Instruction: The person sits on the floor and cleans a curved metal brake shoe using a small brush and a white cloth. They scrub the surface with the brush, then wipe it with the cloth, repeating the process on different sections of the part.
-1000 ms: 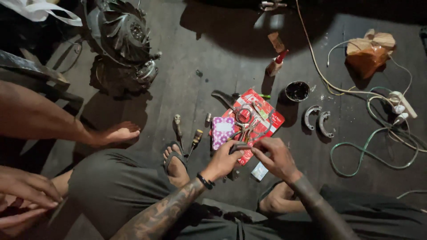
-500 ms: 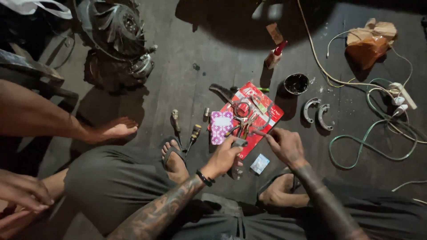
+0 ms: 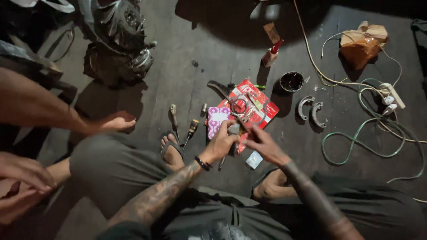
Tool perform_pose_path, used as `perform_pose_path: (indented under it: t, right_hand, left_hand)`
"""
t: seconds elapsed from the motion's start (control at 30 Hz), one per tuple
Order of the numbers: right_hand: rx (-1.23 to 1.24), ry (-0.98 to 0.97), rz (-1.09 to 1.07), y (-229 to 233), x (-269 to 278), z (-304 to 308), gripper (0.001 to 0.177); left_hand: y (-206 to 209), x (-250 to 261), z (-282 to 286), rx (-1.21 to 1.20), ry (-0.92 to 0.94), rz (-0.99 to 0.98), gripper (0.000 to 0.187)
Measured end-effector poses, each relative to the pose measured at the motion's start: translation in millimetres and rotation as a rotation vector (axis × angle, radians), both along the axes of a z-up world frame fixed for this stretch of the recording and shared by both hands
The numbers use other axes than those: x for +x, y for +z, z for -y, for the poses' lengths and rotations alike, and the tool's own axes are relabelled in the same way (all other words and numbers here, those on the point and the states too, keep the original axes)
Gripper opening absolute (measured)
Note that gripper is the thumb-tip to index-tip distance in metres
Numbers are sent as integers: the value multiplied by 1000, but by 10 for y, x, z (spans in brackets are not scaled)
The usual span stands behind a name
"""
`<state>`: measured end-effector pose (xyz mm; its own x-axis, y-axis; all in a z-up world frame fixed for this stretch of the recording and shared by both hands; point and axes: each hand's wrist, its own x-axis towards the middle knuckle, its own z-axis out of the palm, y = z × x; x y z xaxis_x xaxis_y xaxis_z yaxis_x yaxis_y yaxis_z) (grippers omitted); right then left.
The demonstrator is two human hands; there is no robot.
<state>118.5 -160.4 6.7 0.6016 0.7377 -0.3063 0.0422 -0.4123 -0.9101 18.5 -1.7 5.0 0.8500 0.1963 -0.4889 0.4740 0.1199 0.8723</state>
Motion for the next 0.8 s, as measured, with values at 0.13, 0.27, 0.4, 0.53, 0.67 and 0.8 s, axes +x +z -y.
perform_pose_path:
  t: [0.13,0.27,0.4,0.53,0.67,0.8]
  right_hand:
    - [94,1,-273,-354,-181,43,39]
    - [97,-71,-295,-833,-113,164,50]
    - [-34,-118,10,-205,-157,157,40]
    - [-264,72,175,185,-197,135,49]
    - [-214,34,-52,-70,-233,57,55]
    - [-193,-62,-150,-850,-276,223,55]
  left_hand:
    - [27,-12,18,-18,-35,-15,74]
    - [-506,15,2,-27,36,33,69]
    - [-191,33,70,-136,91,173,56]
    - [-674,126,7,-204,130,194,56]
    - [-738,76,16,-161,120,175,68]
    - [-956,69,-5,-92,177,172,68]
